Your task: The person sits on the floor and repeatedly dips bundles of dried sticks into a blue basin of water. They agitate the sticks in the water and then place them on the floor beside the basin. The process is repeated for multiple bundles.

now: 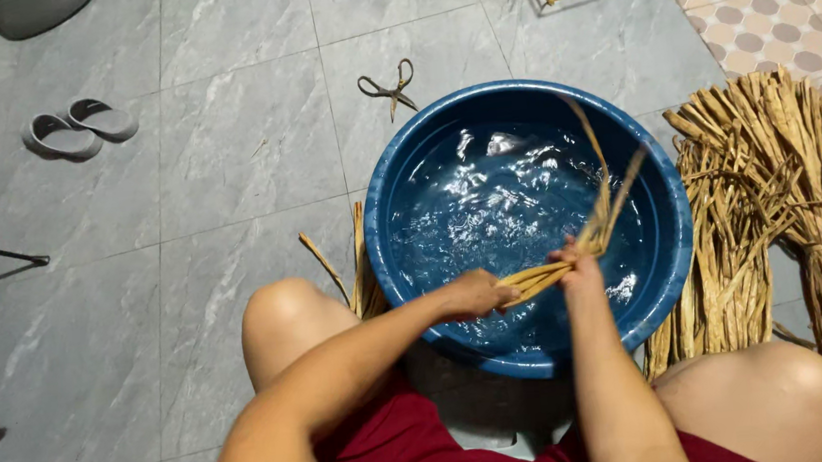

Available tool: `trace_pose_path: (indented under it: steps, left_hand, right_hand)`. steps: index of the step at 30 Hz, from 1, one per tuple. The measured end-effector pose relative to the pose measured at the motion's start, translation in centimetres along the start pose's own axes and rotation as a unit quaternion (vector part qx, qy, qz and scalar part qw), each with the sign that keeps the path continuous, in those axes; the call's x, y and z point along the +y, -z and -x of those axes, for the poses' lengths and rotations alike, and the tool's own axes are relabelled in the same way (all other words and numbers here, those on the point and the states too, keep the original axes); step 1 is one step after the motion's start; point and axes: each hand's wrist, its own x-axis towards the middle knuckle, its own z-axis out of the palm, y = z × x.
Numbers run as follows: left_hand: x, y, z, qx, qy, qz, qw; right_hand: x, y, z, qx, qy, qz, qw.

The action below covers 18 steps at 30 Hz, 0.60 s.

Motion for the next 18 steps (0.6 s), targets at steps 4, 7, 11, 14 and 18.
trace_pose_path:
  steps: [4, 7, 11, 14, 18]
  left_hand:
    - [-0.6, 1.7, 1.7, 0.026, -0.068, -0.044, 0.996]
    - [-1.3, 2.0, 0.7, 0.060, -0.017, 0.049, 0.997]
    - [-2.5, 1.6, -1.5, 0.097, 0.021, 0.119, 0.988]
    - [-2.5, 0.2, -2.3, 0.135, -0.004, -0.006, 0.991]
    - [-0.1, -1.5, -0.3, 0.059, -0.046, -0.107, 0.991]
  right_hand:
    - [-2.7, 1.3, 0.0, 0.076, 0.067, 0.045, 0.994]
    - [-1.9, 0.0, 1.6, 0.094, 0.092, 0.048, 0.990]
    - [4.1, -2.2, 3.5, -0.033, 0.005, 0.103, 0.994]
    - [7.4, -1.9, 2.8, -0.104, -0.046, 0.178, 0.978]
    - [5.5, 1.2, -0.3, -0.026, -0.030, 0.154, 0.987]
